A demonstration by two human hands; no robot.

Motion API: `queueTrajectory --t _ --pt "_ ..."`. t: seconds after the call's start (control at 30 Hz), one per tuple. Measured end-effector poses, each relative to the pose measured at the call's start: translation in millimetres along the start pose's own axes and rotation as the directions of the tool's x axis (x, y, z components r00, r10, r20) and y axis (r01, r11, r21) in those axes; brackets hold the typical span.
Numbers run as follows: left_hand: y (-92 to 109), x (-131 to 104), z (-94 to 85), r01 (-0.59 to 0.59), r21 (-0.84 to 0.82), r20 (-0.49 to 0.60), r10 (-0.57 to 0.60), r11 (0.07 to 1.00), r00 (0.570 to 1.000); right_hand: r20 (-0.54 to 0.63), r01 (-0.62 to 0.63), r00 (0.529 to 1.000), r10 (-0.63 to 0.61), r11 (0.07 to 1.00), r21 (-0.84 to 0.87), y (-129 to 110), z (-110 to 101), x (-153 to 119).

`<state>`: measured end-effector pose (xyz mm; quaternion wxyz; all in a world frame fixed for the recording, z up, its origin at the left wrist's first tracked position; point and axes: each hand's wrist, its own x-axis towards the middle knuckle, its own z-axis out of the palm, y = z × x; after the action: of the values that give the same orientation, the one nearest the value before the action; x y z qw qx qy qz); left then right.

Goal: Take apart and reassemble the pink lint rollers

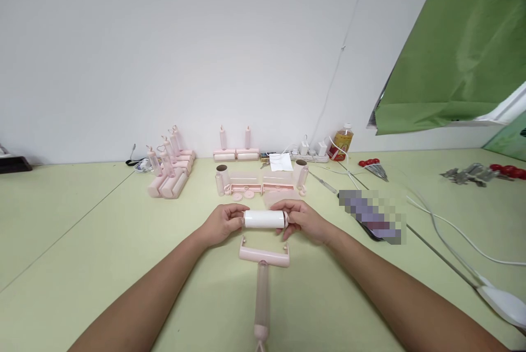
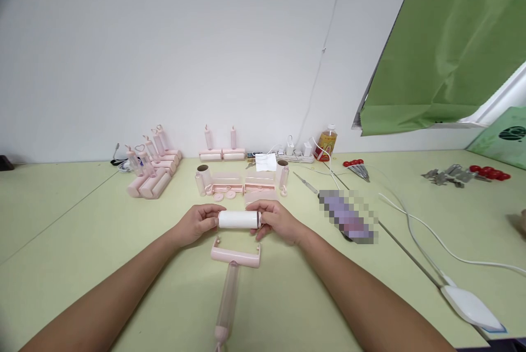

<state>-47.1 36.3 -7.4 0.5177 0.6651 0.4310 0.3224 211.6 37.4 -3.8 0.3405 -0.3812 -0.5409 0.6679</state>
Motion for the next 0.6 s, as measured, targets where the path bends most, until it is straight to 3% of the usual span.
queueTrajectory --t 0.13,0.3,0.6 --pt "-3.8 -1.0 2.5 -0.059 0.158 -0.061 0.07 0.986 0.996 -0.086 -0.09 0.991 0.099 0.991 0.101 -1.0 1.9 1.3" --pt "-2.3 -4.4 6.7 -0.115 0.389 -0.049 0.145 0.914 0.988 -0.13 -0.161 0.977 0.169 0.984 0.07 1.5 2.8 2.2" --pt "-0.6 -1.6 5.0 -0.023 0.502 -0.168 0.124 0.864 0.978 -0.175 -0.161 0.974 0.144 0.983 -0.083 7.8 3.6 5.9"
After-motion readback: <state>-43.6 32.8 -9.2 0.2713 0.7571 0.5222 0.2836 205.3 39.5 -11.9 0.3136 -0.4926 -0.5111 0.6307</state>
